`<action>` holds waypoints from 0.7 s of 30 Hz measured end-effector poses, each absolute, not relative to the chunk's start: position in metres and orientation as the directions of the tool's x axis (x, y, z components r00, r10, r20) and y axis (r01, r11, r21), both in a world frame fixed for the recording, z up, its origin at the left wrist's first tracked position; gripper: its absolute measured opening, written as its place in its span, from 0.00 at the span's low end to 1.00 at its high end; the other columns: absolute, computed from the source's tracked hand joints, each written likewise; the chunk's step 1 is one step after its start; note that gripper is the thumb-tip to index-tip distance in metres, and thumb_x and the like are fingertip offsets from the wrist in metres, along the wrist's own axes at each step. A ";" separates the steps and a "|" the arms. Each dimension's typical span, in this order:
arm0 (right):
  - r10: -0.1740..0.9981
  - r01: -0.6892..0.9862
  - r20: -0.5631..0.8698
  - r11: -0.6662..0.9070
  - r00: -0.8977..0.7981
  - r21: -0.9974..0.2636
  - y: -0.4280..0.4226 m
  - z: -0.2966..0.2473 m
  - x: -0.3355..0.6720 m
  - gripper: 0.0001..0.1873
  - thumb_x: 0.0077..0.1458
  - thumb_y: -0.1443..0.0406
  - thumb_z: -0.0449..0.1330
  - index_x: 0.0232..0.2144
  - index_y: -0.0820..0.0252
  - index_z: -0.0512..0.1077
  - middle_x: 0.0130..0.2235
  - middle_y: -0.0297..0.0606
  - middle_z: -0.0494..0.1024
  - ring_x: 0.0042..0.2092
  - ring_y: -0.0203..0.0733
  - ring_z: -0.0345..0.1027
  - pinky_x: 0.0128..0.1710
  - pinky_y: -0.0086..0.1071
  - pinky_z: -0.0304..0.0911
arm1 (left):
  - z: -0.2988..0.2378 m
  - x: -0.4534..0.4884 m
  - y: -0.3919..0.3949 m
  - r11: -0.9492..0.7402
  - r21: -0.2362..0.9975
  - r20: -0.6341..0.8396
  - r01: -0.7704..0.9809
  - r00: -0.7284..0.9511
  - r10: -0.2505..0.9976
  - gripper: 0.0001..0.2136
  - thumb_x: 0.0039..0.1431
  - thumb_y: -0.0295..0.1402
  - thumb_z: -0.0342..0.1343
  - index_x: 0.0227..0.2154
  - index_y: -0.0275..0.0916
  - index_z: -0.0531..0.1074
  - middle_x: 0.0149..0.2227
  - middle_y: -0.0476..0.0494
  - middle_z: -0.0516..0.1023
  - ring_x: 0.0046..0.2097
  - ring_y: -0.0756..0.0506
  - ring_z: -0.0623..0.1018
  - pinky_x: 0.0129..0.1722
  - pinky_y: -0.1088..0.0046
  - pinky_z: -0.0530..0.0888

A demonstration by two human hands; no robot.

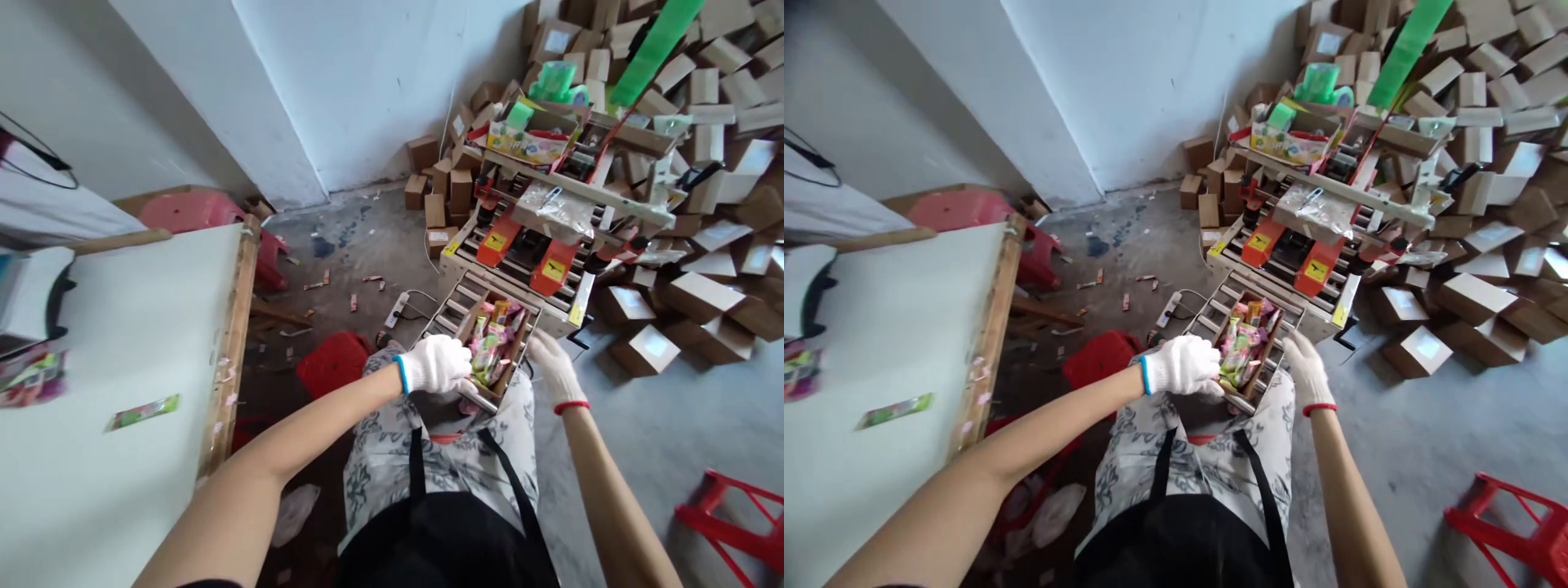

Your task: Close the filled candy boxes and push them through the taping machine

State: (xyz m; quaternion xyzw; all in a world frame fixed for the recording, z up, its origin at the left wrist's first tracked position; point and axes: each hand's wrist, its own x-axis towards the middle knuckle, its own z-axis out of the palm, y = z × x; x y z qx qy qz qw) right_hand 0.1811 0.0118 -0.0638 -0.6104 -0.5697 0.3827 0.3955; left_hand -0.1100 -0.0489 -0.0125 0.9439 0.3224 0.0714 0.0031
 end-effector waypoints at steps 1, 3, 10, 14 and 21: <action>0.996 0.425 0.038 -0.001 0.083 -0.905 0.024 -0.056 0.187 0.41 0.55 0.43 0.61 0.63 0.61 0.68 0.61 0.47 0.73 0.62 0.54 0.66 0.66 0.51 0.58 | -0.014 -0.110 -0.052 -0.770 0.040 0.166 0.637 0.755 0.634 0.24 0.66 0.55 0.49 0.31 0.39 0.77 0.35 0.40 0.78 0.35 0.43 0.77 0.33 0.66 0.72; 0.988 0.496 0.144 0.100 0.051 -0.863 0.048 -0.042 0.187 0.42 0.59 0.43 0.58 0.68 0.57 0.60 0.67 0.43 0.65 0.67 0.52 0.58 0.70 0.49 0.51 | -0.022 -0.108 -0.065 -0.654 0.028 0.319 0.756 0.613 0.723 0.26 0.65 0.57 0.48 0.41 0.38 0.78 0.42 0.36 0.79 0.44 0.39 0.79 0.43 0.60 0.76; 0.912 0.776 0.252 0.407 -0.323 -0.481 0.060 -0.021 0.123 0.34 0.58 0.49 0.61 0.63 0.55 0.68 0.56 0.47 0.73 0.56 0.55 0.68 0.55 0.46 0.66 | -0.048 -0.045 -0.092 -0.362 0.182 0.623 0.914 0.178 0.762 0.36 0.68 0.41 0.50 0.73 0.39 0.42 0.72 0.32 0.55 0.74 0.33 0.50 0.71 0.46 0.56; 0.827 0.763 0.239 0.562 -0.509 -0.320 0.049 -0.016 0.120 0.19 0.62 0.56 0.58 0.51 0.56 0.76 0.43 0.43 0.77 0.45 0.49 0.68 0.46 0.39 0.63 | -0.057 -0.026 -0.055 -0.287 0.279 0.385 0.917 0.167 0.908 0.37 0.68 0.48 0.48 0.71 0.31 0.48 0.73 0.29 0.52 0.73 0.31 0.53 0.70 0.49 0.58; 0.613 0.600 0.039 0.783 -0.789 -0.164 0.040 0.008 0.117 0.23 0.71 0.56 0.46 0.37 0.56 0.79 0.34 0.42 0.76 0.42 0.48 0.63 0.49 0.40 0.53 | -0.068 -0.021 -0.045 -0.019 0.375 0.022 0.927 0.012 1.000 0.24 0.71 0.39 0.45 0.62 0.29 0.65 0.63 0.25 0.68 0.64 0.31 0.69 0.59 0.54 0.71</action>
